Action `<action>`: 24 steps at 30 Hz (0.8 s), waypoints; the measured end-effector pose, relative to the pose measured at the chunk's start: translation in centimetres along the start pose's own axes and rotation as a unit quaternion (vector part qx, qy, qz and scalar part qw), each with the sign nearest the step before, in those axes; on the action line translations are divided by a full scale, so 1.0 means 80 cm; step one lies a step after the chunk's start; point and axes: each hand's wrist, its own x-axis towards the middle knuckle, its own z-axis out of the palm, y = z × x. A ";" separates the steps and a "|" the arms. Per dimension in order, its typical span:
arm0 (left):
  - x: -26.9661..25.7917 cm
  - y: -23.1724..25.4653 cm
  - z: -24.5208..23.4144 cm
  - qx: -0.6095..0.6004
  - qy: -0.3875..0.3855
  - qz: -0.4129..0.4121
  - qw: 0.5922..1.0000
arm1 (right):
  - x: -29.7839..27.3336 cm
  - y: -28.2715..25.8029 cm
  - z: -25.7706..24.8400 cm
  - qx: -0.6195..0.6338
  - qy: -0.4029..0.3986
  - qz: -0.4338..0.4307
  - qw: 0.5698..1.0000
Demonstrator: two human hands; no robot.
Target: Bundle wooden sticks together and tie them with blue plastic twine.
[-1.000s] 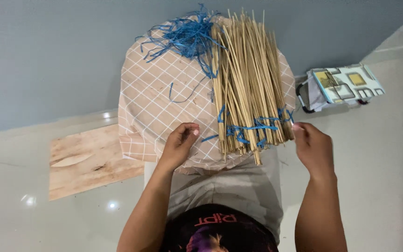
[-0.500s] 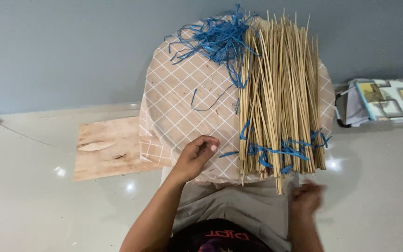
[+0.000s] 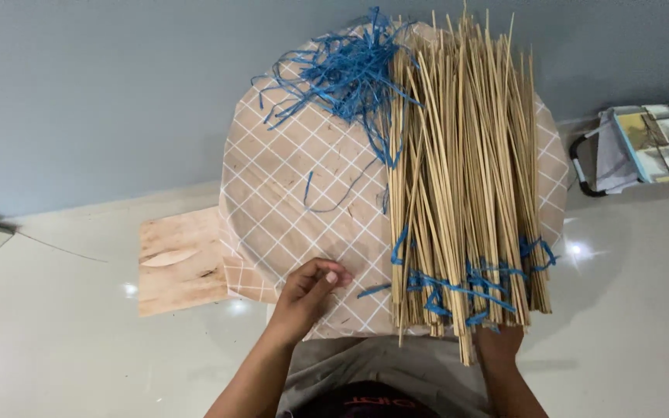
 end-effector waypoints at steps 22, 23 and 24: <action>0.018 0.019 0.024 0.030 0.057 -0.145 0.987 | 0.035 0.000 -0.012 -0.324 -0.155 -0.400 0.843; 0.016 0.030 0.042 0.212 0.023 -0.132 0.968 | 0.035 0.020 0.002 -0.364 -0.165 -0.325 0.857; 0.010 0.042 0.060 0.386 -0.012 -0.116 0.915 | 0.029 0.042 0.014 -0.402 -0.177 -0.246 0.864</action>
